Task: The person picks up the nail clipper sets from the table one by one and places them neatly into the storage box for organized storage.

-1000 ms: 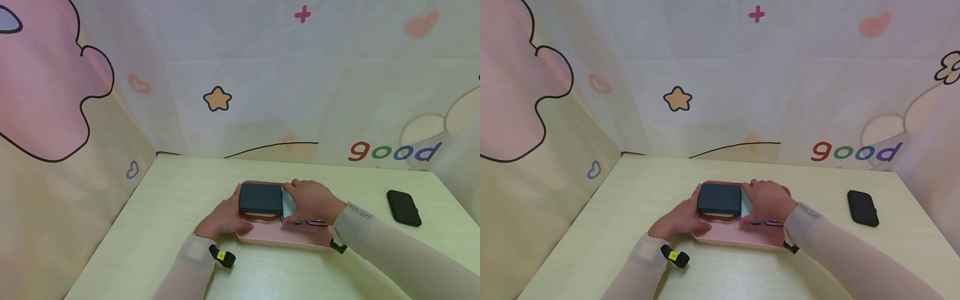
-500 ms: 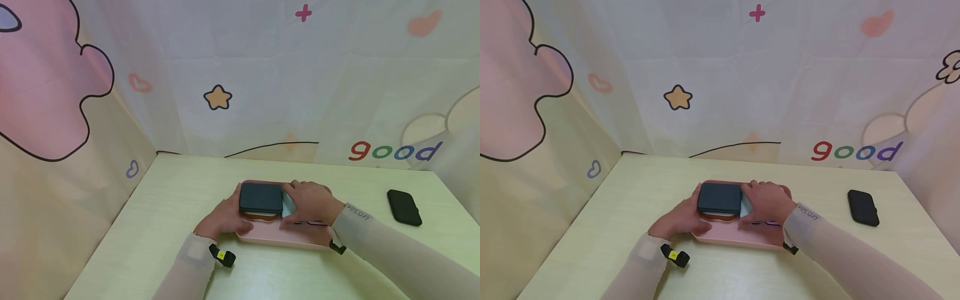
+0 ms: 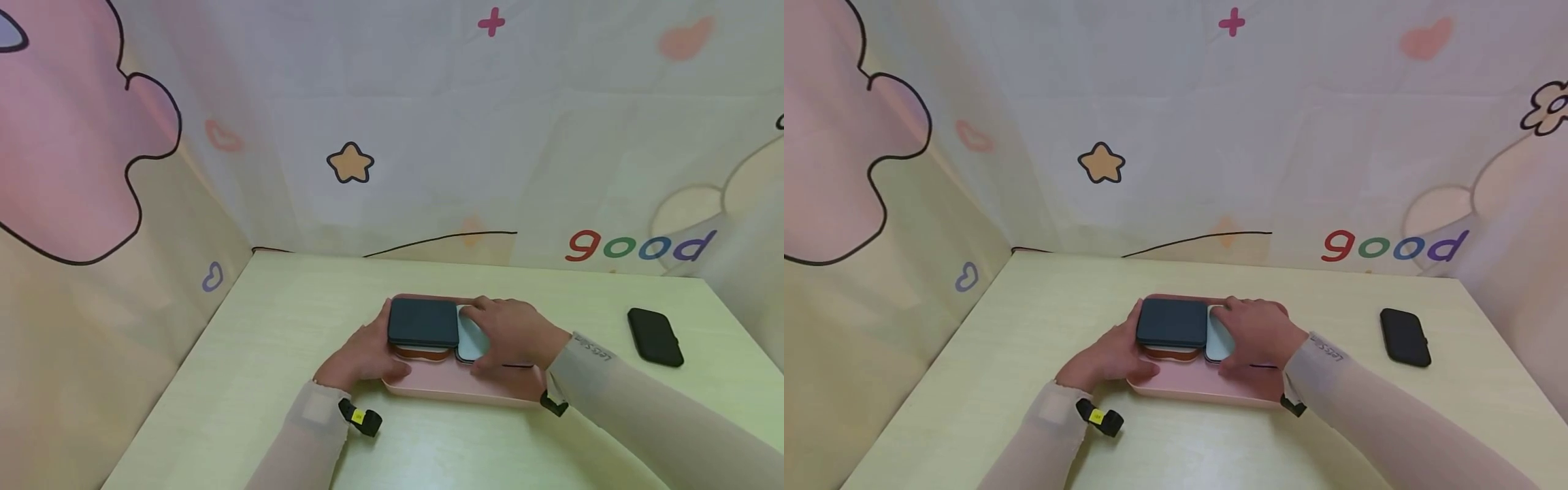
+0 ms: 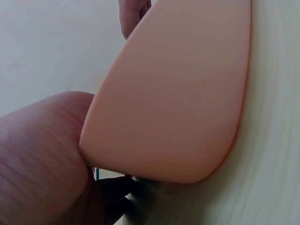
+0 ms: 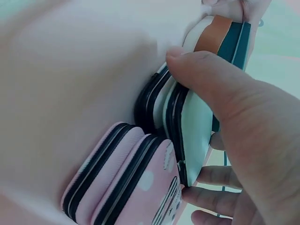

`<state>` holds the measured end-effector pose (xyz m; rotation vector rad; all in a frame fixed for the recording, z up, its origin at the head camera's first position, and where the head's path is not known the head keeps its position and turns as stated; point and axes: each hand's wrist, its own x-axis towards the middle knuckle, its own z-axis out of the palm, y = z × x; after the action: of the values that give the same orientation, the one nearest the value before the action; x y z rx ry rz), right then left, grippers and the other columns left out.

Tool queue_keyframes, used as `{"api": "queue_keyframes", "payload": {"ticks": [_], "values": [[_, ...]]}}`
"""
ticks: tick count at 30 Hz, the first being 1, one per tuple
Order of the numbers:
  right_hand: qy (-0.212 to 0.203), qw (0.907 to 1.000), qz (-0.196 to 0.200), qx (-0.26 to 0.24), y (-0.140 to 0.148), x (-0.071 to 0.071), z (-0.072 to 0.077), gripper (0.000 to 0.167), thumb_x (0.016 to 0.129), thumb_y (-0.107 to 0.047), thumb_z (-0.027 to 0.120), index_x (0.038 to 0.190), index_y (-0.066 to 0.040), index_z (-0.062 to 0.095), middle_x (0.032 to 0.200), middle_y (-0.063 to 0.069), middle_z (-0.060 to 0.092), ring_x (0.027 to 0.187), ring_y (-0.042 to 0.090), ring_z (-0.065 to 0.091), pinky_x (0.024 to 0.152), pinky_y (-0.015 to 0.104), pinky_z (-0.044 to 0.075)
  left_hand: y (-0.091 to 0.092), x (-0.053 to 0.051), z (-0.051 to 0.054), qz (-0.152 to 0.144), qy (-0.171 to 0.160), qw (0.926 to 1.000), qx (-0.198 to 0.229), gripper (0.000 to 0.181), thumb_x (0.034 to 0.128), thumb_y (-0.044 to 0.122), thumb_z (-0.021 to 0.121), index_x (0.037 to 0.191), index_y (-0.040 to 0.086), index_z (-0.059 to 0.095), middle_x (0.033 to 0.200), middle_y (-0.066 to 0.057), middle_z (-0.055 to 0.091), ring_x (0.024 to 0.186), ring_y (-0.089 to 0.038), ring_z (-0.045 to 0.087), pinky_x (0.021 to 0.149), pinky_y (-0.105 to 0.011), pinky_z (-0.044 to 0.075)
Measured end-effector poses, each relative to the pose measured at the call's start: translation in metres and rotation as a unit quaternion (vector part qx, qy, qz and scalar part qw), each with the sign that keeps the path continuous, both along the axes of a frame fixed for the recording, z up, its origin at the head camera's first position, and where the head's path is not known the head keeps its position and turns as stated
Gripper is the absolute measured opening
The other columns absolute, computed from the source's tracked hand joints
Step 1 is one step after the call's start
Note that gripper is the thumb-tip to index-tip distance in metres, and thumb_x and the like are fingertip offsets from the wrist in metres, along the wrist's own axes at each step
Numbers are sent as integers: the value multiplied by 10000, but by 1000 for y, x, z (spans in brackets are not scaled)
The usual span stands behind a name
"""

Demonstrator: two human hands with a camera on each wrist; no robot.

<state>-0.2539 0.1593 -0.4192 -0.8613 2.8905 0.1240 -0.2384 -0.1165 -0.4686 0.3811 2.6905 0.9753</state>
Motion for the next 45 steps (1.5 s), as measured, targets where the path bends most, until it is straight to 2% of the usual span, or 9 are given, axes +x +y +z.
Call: {"api": "queue_keyframes", "payload": {"ticks": [9,17,24,31,38,45], "values": [[219,9996,168,-69,3,1,-3,945,689,-678,783,1436,-175,497,1356,78,554,1022,230,605,829,428,532,0,0,-2,-39,19,10000,-88,1266,731,352,851,1621,157,-29,1563,-122,418,1385,-400,437,1094,-536,394],[241,9995,187,-48,3,1,-3,901,717,-654,769,1423,-161,505,1317,80,566,980,215,592,805,414,525,1,0,-3,-41,13,10000,-42,1265,728,344,852,1622,167,-25,1561,-115,423,1377,-384,449,1087,-532,402],[294,9992,258,-10,3,1,-2,909,727,-662,758,1432,-148,502,1331,91,563,1033,238,601,874,445,517,1,0,-4,-35,69,10000,-37,1263,725,339,852,1623,178,-21,1558,-109,428,1370,-390,453,1083,-535,406],[333,9991,244,5,2,-1,-4,914,711,-671,764,1425,-161,506,1309,78,567,1021,231,598,865,435,512,1,0,-4,-31,94,10000,-8,1268,721,332,857,1623,179,-20,1563,-105,423,1371,-397,452,1091,-547,395],[266,9994,208,19,5,-2,-7,967,695,-697,769,1454,-174,478,1369,73,537,1112,253,588,944,467,490,1,0,-4,4,58,10000,-32,1270,724,335,856,1622,179,-27,1565,-111,419,1388,-405,430,1101,-553,382],[322,9990,304,-29,8,-2,-8,998,686,-714,770,1465,-169,466,1381,74,528,1125,258,588,951,472,484,0,-1,-4,-13,86,10000,-40,1262,728,339,858,1622,163,-15,1561,-123,421,1385,-406,431,1100,-549,385]]}}
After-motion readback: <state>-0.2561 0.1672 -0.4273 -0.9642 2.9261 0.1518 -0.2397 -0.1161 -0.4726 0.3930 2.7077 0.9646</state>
